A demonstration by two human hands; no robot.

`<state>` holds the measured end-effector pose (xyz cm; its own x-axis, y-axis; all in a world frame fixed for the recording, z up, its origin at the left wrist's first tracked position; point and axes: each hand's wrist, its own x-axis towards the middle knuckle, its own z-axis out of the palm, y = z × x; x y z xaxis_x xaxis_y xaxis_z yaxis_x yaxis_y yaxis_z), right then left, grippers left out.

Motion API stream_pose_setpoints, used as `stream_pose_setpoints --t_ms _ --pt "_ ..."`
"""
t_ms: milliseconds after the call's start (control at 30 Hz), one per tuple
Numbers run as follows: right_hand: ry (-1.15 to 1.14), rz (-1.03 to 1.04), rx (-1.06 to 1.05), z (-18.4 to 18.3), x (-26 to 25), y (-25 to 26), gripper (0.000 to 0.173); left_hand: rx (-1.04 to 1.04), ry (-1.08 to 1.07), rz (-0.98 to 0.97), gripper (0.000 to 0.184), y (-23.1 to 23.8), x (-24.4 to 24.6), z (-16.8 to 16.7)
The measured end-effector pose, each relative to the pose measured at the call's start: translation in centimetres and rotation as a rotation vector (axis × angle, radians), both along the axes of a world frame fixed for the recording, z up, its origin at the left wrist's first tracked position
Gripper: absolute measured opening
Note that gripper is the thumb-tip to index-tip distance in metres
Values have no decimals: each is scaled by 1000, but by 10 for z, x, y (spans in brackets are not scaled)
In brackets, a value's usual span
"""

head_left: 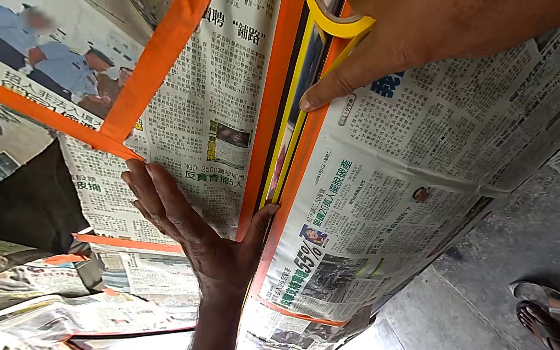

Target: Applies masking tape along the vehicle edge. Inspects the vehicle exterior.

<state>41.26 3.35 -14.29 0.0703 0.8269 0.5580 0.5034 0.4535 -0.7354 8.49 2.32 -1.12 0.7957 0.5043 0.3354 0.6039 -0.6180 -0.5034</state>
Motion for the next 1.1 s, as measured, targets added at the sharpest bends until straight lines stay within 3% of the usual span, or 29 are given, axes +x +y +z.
stream_pose_setpoints --t_ms 200,333,467,567,733,833,933,1100 --pt "-228 -17 104 -4 13 -5 57 -6 -21 -7 119 7 24 -4" --pt "-403 -39 210 -5 23 -14 62 -3 -36 -10 120 10 37 -7" --pt "-700 -51 381 -2 36 -18 34 -7 -52 -17 120 12 46 -8" --pt "-740 -54 495 -5 42 -15 35 12 -59 -9 120 14 51 -10" --pt "-755 -116 403 2 43 -19 45 48 -76 -19 118 14 61 -13" --pt "-803 -90 449 2 45 -19 33 107 -56 9 119 12 64 -13" --pt "-782 -58 488 -4 46 -15 34 152 -32 40 121 8 67 -11" --pt "-983 -66 482 -2 47 -16 39 166 -37 53 113 3 69 -15"
